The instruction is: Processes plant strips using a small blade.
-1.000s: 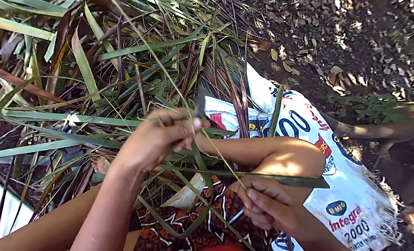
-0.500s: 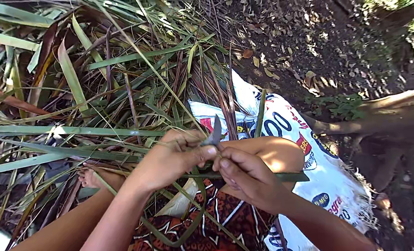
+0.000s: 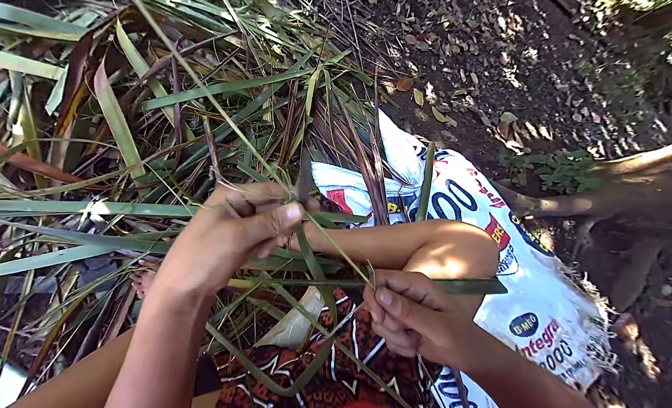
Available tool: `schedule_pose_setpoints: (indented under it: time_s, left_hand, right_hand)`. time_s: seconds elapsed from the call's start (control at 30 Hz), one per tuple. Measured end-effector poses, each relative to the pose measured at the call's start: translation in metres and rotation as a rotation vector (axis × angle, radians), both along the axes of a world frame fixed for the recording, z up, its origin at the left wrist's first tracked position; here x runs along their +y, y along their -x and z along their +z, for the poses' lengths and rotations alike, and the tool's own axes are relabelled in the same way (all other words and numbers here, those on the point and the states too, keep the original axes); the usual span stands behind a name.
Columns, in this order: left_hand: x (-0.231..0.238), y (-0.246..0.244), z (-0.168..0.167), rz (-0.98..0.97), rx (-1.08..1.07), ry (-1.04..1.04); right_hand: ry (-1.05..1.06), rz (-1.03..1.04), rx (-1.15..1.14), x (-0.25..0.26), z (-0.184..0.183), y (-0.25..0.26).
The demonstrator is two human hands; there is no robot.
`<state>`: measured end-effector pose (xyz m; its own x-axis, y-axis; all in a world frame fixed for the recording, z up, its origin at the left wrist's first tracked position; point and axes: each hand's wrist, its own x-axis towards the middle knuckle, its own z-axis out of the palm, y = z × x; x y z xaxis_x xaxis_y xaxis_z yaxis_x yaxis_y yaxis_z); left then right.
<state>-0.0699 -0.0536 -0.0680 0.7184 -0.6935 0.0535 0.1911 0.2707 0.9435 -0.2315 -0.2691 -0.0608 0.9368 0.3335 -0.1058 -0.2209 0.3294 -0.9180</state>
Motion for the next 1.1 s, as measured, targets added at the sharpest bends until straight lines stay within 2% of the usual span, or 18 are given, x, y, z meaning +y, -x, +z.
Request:
schedule_pose_setpoints:
  time_s: [0.1,0.17,0.33,0.4,0.53,0.67,0.77,0.83,0.9,0.97,1.03,1.1]
  left_hand:
    - [0.005,-0.004,0.002,0.056,0.010,0.016]
    - [0.003,-0.004,0.000,0.010,0.007,0.027]
    - [-0.031,0.017,-0.009,-0.366,0.005,-0.129]
    - [-0.044,0.025,-0.009,-0.422,0.039,-0.121]
    - [-0.034,0.019,-0.009,-0.384,-0.015,-0.036]
    - [-0.007,0.003,-0.005,-0.187,-0.012,0.056]
    - [0.004,-0.004,-0.002,-0.060,-0.007,0.104]
    - [0.002,-0.004,-0.005,-0.060,0.011,0.103]
    - [-0.006,0.002,-0.009,-0.121,-0.013,0.029]
    - [-0.023,0.016,-0.012,-0.262,-0.085,-0.086]
    - [-0.041,0.028,-0.013,-0.400,-0.141,-0.100]
    - [-0.046,0.031,-0.014,-0.393,-0.133,-0.100]
  right_hand:
    - [-0.006,0.025,0.019,-0.002,-0.002,0.005]
    - [0.006,0.039,0.036,-0.003,-0.002,0.006]
    - [-0.003,-0.021,0.105,-0.004,0.001,-0.005]
    - [-0.031,-0.054,0.133,-0.005,0.003,-0.007]
    - [-0.129,-0.014,0.138,-0.005,0.005,-0.003]
    - [-0.277,0.080,0.161,-0.006,0.002,0.005]
    - [-0.243,0.079,0.154,-0.007,0.002,0.011]
    - [-0.198,0.065,0.142,-0.008,0.000,0.011]
    - [-0.117,0.037,0.127,-0.007,0.000,0.010]
    - [-0.027,-0.027,0.127,-0.005,0.002,0.006]
    - [0.037,-0.113,0.118,-0.004,0.004,-0.001]
    - [0.106,-0.170,0.078,-0.003,0.004,-0.003]
